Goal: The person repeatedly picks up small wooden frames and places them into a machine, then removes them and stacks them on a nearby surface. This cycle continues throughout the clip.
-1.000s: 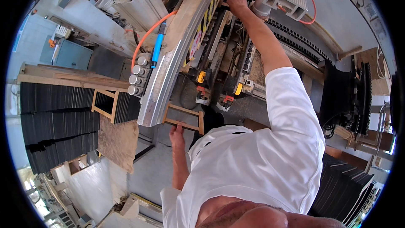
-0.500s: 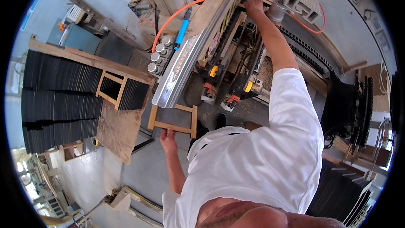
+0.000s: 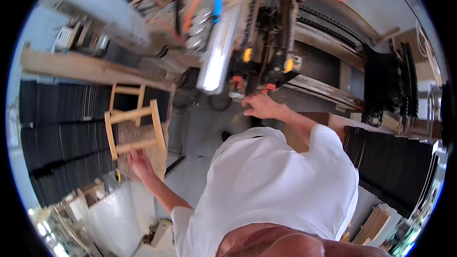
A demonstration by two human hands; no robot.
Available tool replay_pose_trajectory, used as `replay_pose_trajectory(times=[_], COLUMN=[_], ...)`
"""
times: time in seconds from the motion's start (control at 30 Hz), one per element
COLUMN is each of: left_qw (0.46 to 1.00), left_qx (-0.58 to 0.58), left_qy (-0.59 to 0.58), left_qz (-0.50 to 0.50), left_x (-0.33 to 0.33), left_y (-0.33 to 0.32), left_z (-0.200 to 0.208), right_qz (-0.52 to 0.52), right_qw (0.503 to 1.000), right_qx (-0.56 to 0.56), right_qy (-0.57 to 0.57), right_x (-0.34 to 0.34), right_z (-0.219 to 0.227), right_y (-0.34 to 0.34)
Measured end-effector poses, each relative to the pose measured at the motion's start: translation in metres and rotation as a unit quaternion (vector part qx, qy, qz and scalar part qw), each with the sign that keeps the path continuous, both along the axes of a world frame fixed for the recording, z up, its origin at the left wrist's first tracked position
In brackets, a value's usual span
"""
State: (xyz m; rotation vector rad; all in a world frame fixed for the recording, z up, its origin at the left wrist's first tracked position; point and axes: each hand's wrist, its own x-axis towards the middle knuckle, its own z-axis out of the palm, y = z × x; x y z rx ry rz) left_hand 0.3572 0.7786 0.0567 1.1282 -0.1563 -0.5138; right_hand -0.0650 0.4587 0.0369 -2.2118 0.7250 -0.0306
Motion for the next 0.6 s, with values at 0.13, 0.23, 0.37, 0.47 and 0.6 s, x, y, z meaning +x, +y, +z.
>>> replay_pose_trajectory(times=[0.13, 0.23, 0.37, 0.47, 0.6], left_qw=[0.999, 0.999, 0.998, 0.996, 0.977], left_qx=[0.026, 0.008, 0.035, 0.063, 0.207], left_qy=[0.017, 0.03, 0.045, 0.067, 0.037], left_qz=[-0.015, -0.01, 0.008, -0.003, -0.026], left_x=[0.08, 0.13, 0.158, 0.171, 0.18], left_y=[-0.011, -0.023, -0.04, -0.058, -0.08], left_z=[-0.004, -0.009, -0.021, -0.028, -0.044], right_qz=[0.001, -0.058, -0.151, -0.21, -0.192], right_qw=[0.988, 0.971, 0.955, 0.93, 0.94], right_qx=[0.041, 0.093, 0.134, 0.165, 0.164], right_qy=[0.147, 0.211, 0.215, 0.253, 0.229], right_x=[-0.021, -0.063, -0.108, -0.134, -0.162], right_z=[-0.117, -0.193, -0.232, -0.249, -0.283], right_y=[0.057, 0.089, 0.121, 0.141, 0.147])
